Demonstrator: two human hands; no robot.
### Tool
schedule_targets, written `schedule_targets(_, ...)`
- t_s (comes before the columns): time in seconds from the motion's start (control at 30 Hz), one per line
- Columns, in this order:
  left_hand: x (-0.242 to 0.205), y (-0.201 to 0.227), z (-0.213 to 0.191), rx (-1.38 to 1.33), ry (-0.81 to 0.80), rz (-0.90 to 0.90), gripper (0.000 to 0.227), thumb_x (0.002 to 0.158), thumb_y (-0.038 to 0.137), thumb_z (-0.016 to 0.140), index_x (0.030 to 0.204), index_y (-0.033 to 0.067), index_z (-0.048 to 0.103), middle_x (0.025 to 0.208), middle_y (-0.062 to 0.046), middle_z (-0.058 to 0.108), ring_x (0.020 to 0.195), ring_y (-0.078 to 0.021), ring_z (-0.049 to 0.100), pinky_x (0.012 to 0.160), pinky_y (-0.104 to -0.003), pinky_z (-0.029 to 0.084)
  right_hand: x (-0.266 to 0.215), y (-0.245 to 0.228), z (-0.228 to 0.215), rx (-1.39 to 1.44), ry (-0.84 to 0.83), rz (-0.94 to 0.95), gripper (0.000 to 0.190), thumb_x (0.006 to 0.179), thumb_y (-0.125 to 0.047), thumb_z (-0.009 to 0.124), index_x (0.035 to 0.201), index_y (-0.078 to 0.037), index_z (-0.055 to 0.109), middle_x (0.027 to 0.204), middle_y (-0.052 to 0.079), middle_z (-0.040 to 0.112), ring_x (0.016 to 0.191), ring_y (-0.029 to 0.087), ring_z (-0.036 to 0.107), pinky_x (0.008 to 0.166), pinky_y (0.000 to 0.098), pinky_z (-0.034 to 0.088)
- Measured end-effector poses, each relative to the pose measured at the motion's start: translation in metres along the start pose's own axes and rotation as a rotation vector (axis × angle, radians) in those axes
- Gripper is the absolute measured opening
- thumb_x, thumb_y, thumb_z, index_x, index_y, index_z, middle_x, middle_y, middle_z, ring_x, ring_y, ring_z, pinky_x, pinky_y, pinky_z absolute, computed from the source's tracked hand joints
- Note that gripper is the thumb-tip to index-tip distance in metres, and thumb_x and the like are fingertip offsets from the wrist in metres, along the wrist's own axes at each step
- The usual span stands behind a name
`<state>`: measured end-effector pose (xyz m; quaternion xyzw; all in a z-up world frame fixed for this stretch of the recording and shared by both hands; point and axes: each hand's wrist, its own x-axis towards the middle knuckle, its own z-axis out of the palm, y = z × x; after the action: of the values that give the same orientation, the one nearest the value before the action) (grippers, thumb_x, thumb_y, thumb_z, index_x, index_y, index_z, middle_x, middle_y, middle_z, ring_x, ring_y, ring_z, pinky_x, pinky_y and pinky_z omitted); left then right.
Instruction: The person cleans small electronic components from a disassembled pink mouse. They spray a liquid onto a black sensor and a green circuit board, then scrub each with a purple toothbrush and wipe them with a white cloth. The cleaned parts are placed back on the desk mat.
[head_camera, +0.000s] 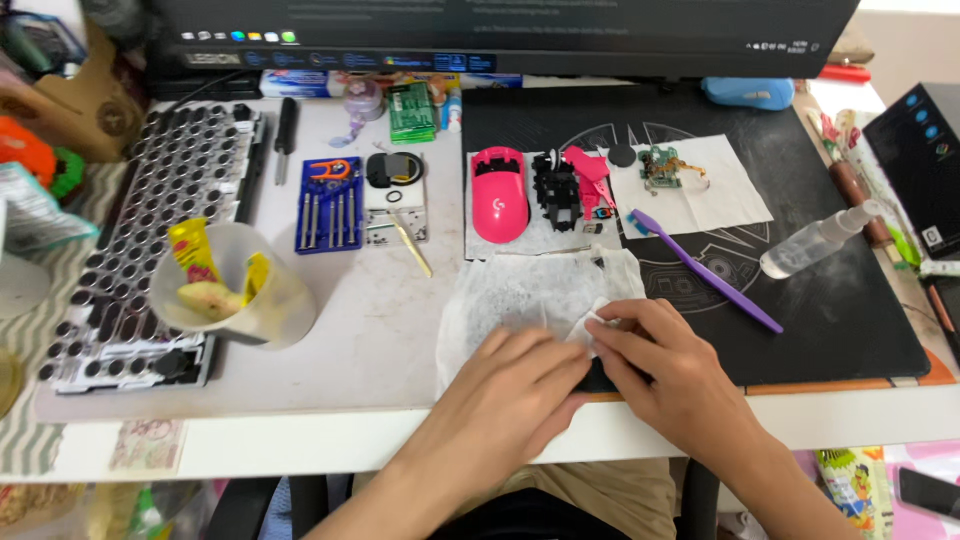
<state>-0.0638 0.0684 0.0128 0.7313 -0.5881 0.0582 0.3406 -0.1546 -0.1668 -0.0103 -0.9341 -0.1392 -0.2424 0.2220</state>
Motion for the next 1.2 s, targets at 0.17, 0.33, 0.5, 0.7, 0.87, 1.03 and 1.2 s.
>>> schedule_targets(0.17, 0.02, -0.034, 0.03, 0.074, -0.033, -0.01, 0.012, 0.104, 0.013, 0.078, 0.11, 0.0032, 0.081, 0.12, -0.009, 0.077, 0.117, -0.0338, 0.063, 0.096, -0.049, 0.048, 0.0, 0.009, 0.007, 0.067, 0.099, 0.105, 0.018, 0.104, -0.004, 0.079, 0.12, -0.006, 0.087, 0.122, 0.01, 0.082, 0.11, 0.023, 0.08, 0.101, 0.0355, 0.064)
schedule_targets(0.33, 0.029, -0.048, 0.032, 0.108, -0.081, -0.009, 0.006, 0.095, 0.008, 0.08, 0.1, 0.0068, 0.083, 0.107, -0.011, 0.08, 0.107, -0.0324, 0.068, 0.092, -0.043, 0.048, 0.006, 0.0, 0.006, 0.139, 0.184, 0.194, 0.016, 0.097, 0.002, 0.083, 0.108, -0.008, 0.088, 0.096, 0.003, 0.083, 0.082, 0.02, 0.078, 0.073, 0.0305, 0.068)
schedule_targets(0.5, 0.039, -0.055, 0.038, 0.204, -0.025, 0.017, 0.003, 0.098, 0.005, 0.08, 0.097, 0.0085, 0.08, 0.09, -0.007, 0.074, 0.094, -0.0278, 0.067, 0.085, -0.04, 0.045, -0.002, 0.011, 0.011, 0.146, 0.178, 0.237, 0.021, 0.096, 0.002, 0.083, 0.114, -0.01, 0.087, 0.087, 0.003, 0.078, 0.076, 0.018, 0.073, 0.069, 0.0326, 0.065)
schedule_targets(0.7, 0.048, -0.061, 0.033, 0.0, -0.049, -0.039, 0.014, 0.097, 0.016, 0.085, 0.107, 0.0097, 0.078, 0.097, -0.01, 0.078, 0.1, -0.0317, 0.071, 0.09, -0.042, 0.049, 0.0, 0.007, 0.009, 0.134, 0.199, 0.239, 0.025, 0.096, 0.002, 0.083, 0.118, -0.01, 0.084, 0.083, 0.004, 0.074, 0.076, 0.019, 0.074, 0.072, 0.0343, 0.065)
schedule_targets(0.87, 0.052, -0.071, 0.037, -0.004, -0.076, -0.026, 0.011, 0.101, 0.025, 0.082, 0.097, 0.0143, 0.081, 0.104, -0.005, 0.078, 0.104, -0.0276, 0.07, 0.092, -0.039, 0.049, 0.002, -0.001, 0.004, 0.143, 0.196, 0.277, 0.027, 0.096, 0.002, 0.082, 0.121, -0.009, 0.081, 0.083, 0.004, 0.075, 0.075, 0.018, 0.077, 0.072, 0.0367, 0.067)
schedule_targets(1.03, 0.057, -0.076, 0.04, 0.037, -0.1, 0.097, 0.013, 0.105, 0.018, 0.08, 0.093, 0.0115, 0.08, 0.098, -0.003, 0.074, 0.096, -0.0252, 0.065, 0.088, -0.039, 0.046, -0.001, 0.009, 0.005, 0.209, 0.211, 0.297, 0.031, 0.095, 0.007, 0.076, 0.121, -0.008, 0.081, 0.087, 0.005, 0.075, 0.077, 0.019, 0.077, 0.069, 0.0379, 0.067)
schedule_targets(1.2, 0.065, -0.08, 0.031, 0.087, -0.193, 0.143, 0.017, 0.105, 0.023, 0.081, 0.091, 0.0138, 0.08, 0.099, -0.002, 0.073, 0.096, -0.0236, 0.064, 0.09, -0.038, 0.044, -0.002, 0.009, 0.003, 0.358, 0.28, 0.341, 0.029, 0.095, 0.013, 0.072, 0.116, -0.005, 0.082, 0.096, 0.009, 0.078, 0.081, 0.021, 0.078, 0.075, 0.0393, 0.07)
